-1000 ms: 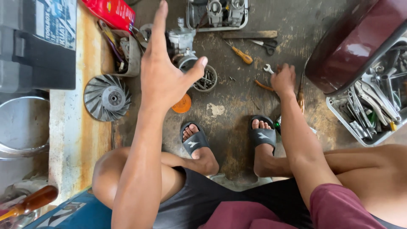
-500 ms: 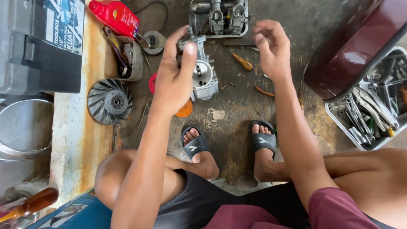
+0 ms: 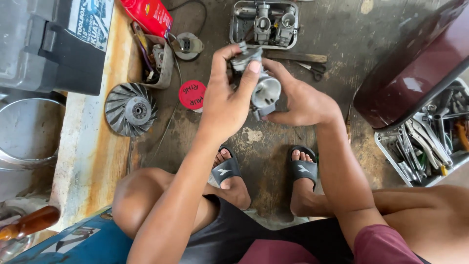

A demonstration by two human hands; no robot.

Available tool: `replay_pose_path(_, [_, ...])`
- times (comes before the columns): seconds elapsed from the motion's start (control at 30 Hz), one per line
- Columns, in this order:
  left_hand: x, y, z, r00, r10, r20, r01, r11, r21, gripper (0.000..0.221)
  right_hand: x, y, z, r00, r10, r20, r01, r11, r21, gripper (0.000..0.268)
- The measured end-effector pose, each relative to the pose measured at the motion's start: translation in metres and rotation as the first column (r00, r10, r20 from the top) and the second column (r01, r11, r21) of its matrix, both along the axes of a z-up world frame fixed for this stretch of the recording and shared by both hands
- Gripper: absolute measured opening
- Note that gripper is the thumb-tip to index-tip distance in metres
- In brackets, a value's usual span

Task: The person sits on the floor of a repair shop working on a scooter's engine. They use a wrench to loosen fasteners on the engine, detach the carburetor, then hold and turn the carburetor by hand while fitting and adjusting its parts over the floor workspace.

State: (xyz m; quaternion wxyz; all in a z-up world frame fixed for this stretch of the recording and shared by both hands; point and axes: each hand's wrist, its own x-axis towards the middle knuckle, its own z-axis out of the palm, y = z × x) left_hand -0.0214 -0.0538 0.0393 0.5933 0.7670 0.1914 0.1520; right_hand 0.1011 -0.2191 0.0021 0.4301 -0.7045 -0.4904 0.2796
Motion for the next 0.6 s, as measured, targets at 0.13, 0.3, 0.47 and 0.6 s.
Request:
replay_pose_path(0.13, [-0.004, 0.007, 0.003, 0.996, -0.027, 0.082, 0.030, 0.999, -0.039, 0.039, -0.006, 0.005, -0.003, 0.999, -0.029, -0.017, 0.029, 1.000, -0.006, 0.112])
replay_pose_path(0.3, [0.001, 0.023, -0.003, 0.996, -0.032, 0.086, 0.043, 0.990, -0.138, 0.042, -0.015, 0.014, 0.009, 0.998, -0.042, 0.048, 0.036, 0.992, 0.120, 0.114])
replay_pose_path(0.47, [0.006, 0.032, -0.015, 0.978, 0.032, 0.207, 0.006, 0.984, -0.180, 0.038, -0.016, 0.009, 0.012, 0.986, -0.106, 0.125, 0.063, 0.948, 0.312, 0.113])
replay_pose_path(0.6, [0.006, 0.035, -0.017, 0.983, 0.065, 0.171, -0.031, 0.981, -0.192, 0.037, -0.035, 0.023, 0.024, 0.838, -0.294, 0.460, 0.139, 0.930, 0.340, 0.065])
